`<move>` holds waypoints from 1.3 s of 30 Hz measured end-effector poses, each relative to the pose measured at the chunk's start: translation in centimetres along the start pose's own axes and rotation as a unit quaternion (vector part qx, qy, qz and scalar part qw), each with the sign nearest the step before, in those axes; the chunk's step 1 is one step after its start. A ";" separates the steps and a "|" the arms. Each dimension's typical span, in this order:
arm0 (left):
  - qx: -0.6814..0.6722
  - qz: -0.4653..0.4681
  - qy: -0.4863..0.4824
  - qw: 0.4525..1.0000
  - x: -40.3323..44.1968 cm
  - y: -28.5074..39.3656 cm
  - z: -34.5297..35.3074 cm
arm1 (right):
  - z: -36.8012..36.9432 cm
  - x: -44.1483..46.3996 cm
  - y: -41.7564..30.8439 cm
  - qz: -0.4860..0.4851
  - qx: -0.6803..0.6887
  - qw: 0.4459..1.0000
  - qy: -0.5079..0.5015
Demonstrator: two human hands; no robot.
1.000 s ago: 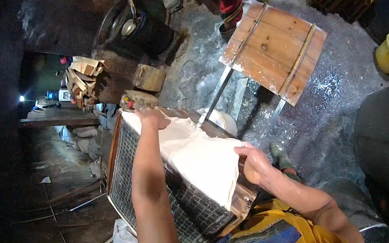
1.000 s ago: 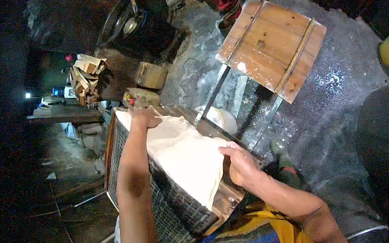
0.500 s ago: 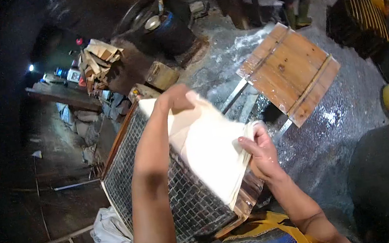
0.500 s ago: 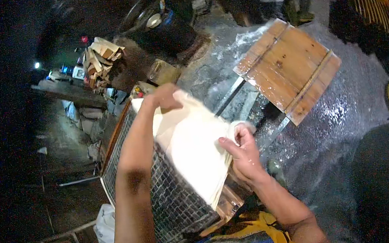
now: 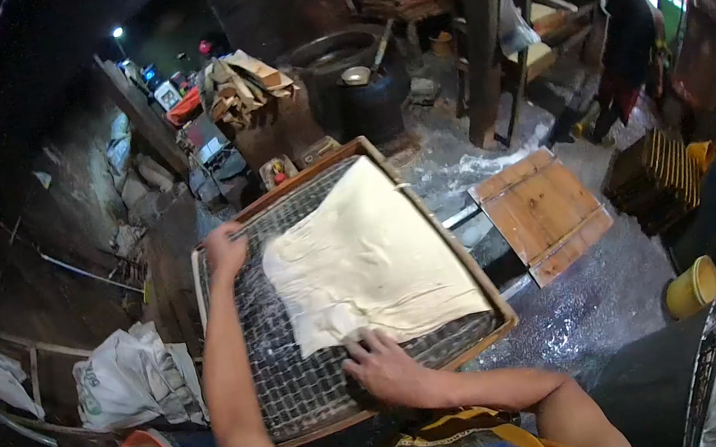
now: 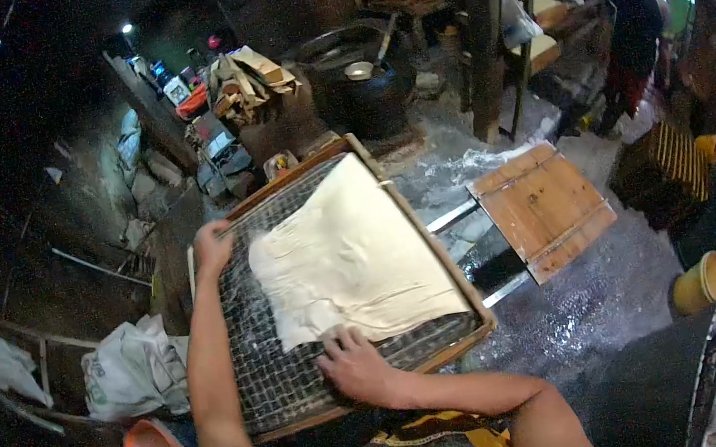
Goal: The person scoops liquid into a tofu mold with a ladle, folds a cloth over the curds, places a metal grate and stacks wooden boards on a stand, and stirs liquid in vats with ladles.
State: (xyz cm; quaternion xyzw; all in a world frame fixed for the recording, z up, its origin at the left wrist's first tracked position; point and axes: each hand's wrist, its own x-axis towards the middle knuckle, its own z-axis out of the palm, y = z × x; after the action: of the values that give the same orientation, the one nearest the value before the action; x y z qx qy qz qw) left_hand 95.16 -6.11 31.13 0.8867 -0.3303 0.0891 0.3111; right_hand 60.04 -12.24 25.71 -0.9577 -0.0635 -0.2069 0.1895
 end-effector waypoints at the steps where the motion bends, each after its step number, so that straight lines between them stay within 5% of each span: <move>1: -0.021 -0.020 0.053 0.998 -1.7 -6.8 -1.5 | 0.4 0.0 -0.5 0.002 -0.027 1.000 -0.012; 3: -0.026 -0.077 0.073 0.994 -8.5 -13.1 -6.6 | 0.6 0.5 -0.1 -0.008 -0.019 0.993 -0.118; 4: -0.050 -0.084 0.081 0.992 -12.7 -15.5 -8.6 | 0.7 0.9 -0.1 0.051 0.042 0.994 -0.082; 5: -0.149 -0.212 0.034 0.965 -17.0 -15.8 -9.8 | -0.5 2.3 -0.5 0.056 0.008 0.996 -0.070; 6: -0.174 -0.211 -0.018 0.962 -21.5 -21.5 -8.1 | -0.5 3.6 -0.8 0.037 -0.050 0.997 -0.034; 7: -0.165 -0.369 -0.027 0.914 -26.5 -20.9 -6.6 | 0.3 5.1 -0.7 0.022 -0.047 0.999 0.000; 10: -0.345 -0.501 -0.077 0.790 -38.1 -18.7 -3.4 | 1.7 10.7 -4.2 0.005 -0.031 0.999 -0.039; 16: -0.571 -0.462 0.052 0.677 -35.6 -15.5 -5.0 | 12.5 23.3 -7.7 -0.146 -0.112 0.967 -0.175; 17: -0.779 -0.331 0.011 0.533 -35.0 -15.9 -5.9 | 13.8 26.0 -9.1 -0.131 -0.129 0.960 -0.212; 19: -0.693 -0.467 0.160 0.526 -32.2 -13.0 -9.9 | 16.9 30.9 -11.1 -0.138 -0.172 0.948 -0.232; 21: -0.762 -0.383 0.247 0.460 -33.7 -18.9 -3.8 | 21.3 34.5 -11.3 -0.170 -0.216 0.940 -0.200; 23: -0.686 -0.492 0.288 0.453 -34.5 -24.3 2.0 | 24.0 37.6 -11.0 -0.168 -0.276 0.913 -0.249; 24: -0.734 -0.466 0.268 0.414 -34.2 -21.4 -1.3 | 26.8 39.0 -8.5 -0.216 -0.332 0.891 -0.220; 26: -0.784 -0.335 0.263 0.452 -33.6 -18.5 -3.3 | 31.8 41.6 -5.1 -0.048 -0.273 0.908 -0.314; 28: -0.753 -0.112 0.280 0.585 -33.8 -20.8 -0.2 | 32.1 42.4 -4.4 0.004 -0.253 0.912 -0.323; 31: -0.801 -0.387 0.268 0.371 -31.5 -23.0 -3.2 | 33.0 42.9 -3.2 0.025 -0.214 0.926 -0.310; 32: -0.841 -0.263 0.311 0.357 -31.0 -22.3 -4.3 | 32.9 42.9 -3.1 0.025 -0.193 0.932 -0.304; 33: -0.808 -0.303 0.339 0.375 -29.8 -20.9 -6.4 | 32.7 43.0 -3.3 0.022 -0.170 0.940 -0.294; 35: -0.837 -0.228 0.315 0.385 -28.2 -17.6 -11.0 | 31.6 43.0 -3.7 0.009 -0.102 0.958 -0.267; 38: -0.823 -0.183 0.261 0.469 -25.7 -12.2 -14.5 | 25.7 42.5 -4.4 -0.037 0.073 0.982 -0.171; 39: -0.756 -0.190 0.224 0.586 -25.3 -10.3 -14.1 | 22.8 41.9 -3.9 -0.057 0.141 0.979 -0.132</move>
State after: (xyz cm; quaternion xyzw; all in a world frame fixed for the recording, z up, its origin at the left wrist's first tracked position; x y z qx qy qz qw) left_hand 83.10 22.00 28.04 0.3268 -0.0229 -0.0574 0.9431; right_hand 105.67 2.05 25.45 -0.9350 -0.1714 -0.0777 0.3005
